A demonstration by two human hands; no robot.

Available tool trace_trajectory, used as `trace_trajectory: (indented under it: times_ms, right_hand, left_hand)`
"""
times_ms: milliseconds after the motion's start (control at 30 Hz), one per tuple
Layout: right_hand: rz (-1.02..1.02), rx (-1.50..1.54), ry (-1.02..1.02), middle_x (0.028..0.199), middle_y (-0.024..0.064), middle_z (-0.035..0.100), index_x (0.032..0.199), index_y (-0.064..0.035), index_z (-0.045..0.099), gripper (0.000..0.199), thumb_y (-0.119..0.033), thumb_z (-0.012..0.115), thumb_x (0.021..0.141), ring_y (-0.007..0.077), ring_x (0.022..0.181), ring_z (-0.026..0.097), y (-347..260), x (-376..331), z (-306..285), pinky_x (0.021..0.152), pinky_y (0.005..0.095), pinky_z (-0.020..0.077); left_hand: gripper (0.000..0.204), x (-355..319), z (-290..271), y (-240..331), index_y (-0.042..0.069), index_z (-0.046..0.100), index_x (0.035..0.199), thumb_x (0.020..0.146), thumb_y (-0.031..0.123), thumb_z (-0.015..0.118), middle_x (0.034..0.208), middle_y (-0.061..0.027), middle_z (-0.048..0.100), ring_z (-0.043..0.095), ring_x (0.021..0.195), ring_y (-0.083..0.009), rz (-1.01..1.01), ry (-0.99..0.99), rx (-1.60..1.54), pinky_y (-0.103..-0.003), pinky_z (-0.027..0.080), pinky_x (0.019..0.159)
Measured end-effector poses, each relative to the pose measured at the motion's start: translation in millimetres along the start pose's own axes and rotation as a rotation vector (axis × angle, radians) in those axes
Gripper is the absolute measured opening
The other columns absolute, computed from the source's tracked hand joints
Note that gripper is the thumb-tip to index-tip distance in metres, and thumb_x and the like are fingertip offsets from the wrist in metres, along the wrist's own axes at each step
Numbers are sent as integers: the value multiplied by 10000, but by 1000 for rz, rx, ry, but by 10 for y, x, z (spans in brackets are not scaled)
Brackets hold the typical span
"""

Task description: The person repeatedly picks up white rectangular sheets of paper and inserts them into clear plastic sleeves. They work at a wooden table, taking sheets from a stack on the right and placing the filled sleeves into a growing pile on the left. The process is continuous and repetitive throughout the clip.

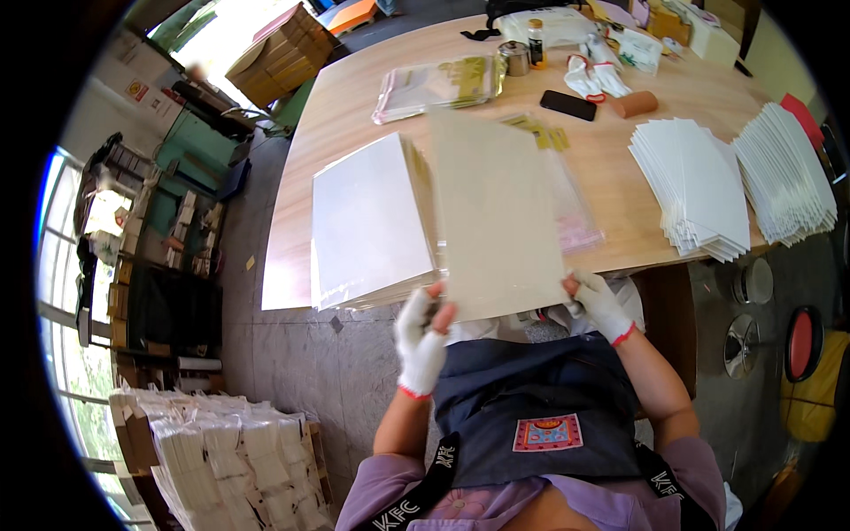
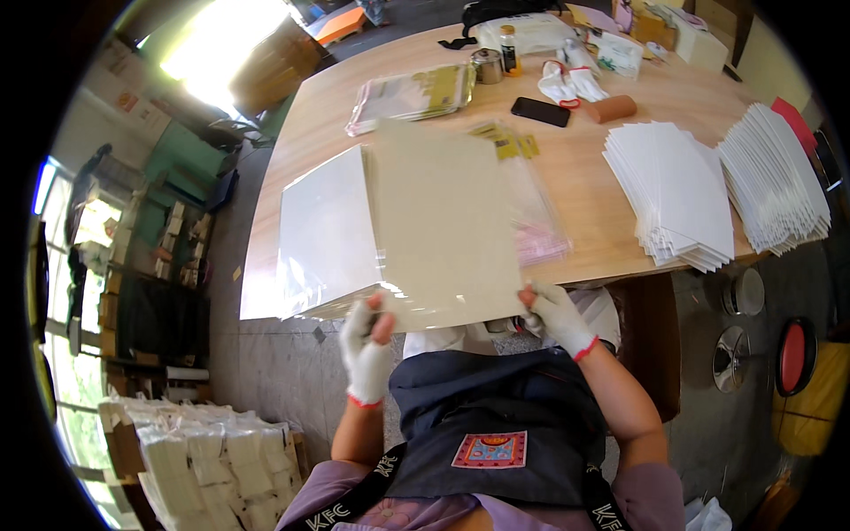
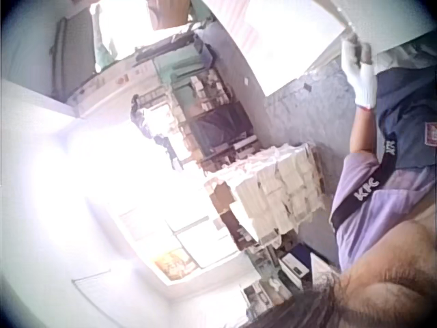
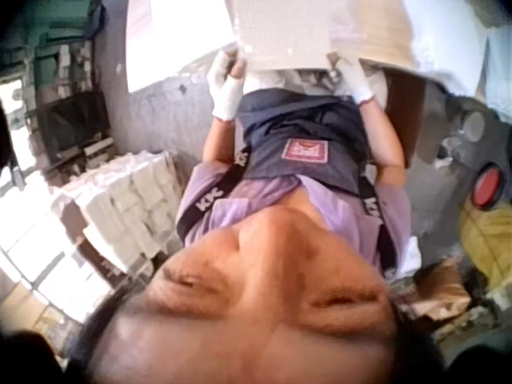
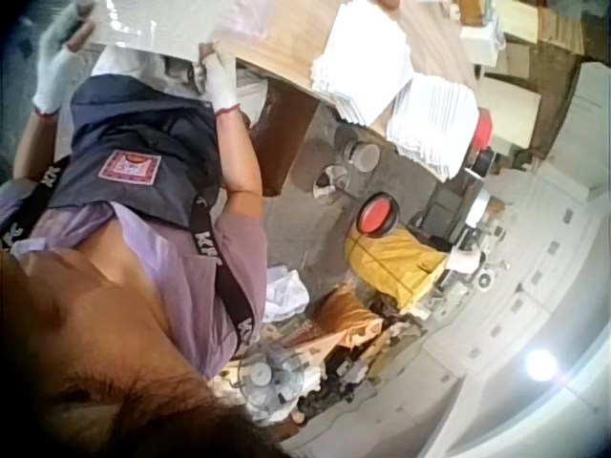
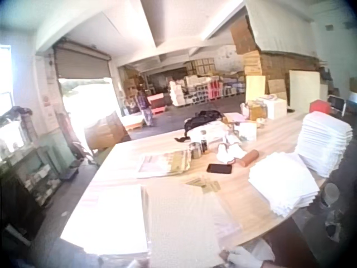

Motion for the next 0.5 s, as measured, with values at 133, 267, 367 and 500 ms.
trace_trajectory:
  times_ms: [133, 267, 367, 500]
  right_hand:
    - [-157, -4, -181, 572, -60, 422, 886, -80, 561, 154, -229, 543, 914, 45, 456, 387, -566, 384, 1168, 420, 189, 299]
    - [-355, -345, -211, 552, 26, 506, 793, -43, 586, 270, -302, 587, 869, 87, 512, 465, -719, 737, 1848, 470, 273, 364]
    - [-369, -829, -158, 569, 49, 538, 747, -30, 580, 346, -359, 592, 851, 91, 540, 496, -747, 800, 1954, 496, 288, 386]
    - [-196, -336, -260, 646, 9, 555, 838, -44, 568, 344, -380, 535, 902, 64, 547, 494, -821, 571, 1665, 511, 227, 417]
  left_hand:
    - [253, 73, -934, 157, -76, 552, 1108, 889, 45, 518, 916, -70, 589, 536, 814, -116, 147, 447, 56, -194, 417, 673]
    - [293, 386, -1570, -2, -53, 548, 1140, 906, 112, 485, 1053, -133, 613, 551, 1028, -186, 179, 462, 258, -299, 448, 852]
    - [336, 449, -1811, -619, 21, 535, 1221, 915, 141, 463, 1240, -153, 545, 539, 1101, -240, -107, 339, 753, -316, 393, 963]
    - [434, 279, -1696, -1096, -21, 419, 1320, 916, 135, 434, 1384, -156, 396, 378, 1276, -250, 75, 686, 108, -326, 328, 1029]
Point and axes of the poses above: each hand's wrist, its own x-axis towards the middle knuckle, its own z-axis out of the palm, y = z × x, the point moved 4 cm from there along x, towards the middle knuckle
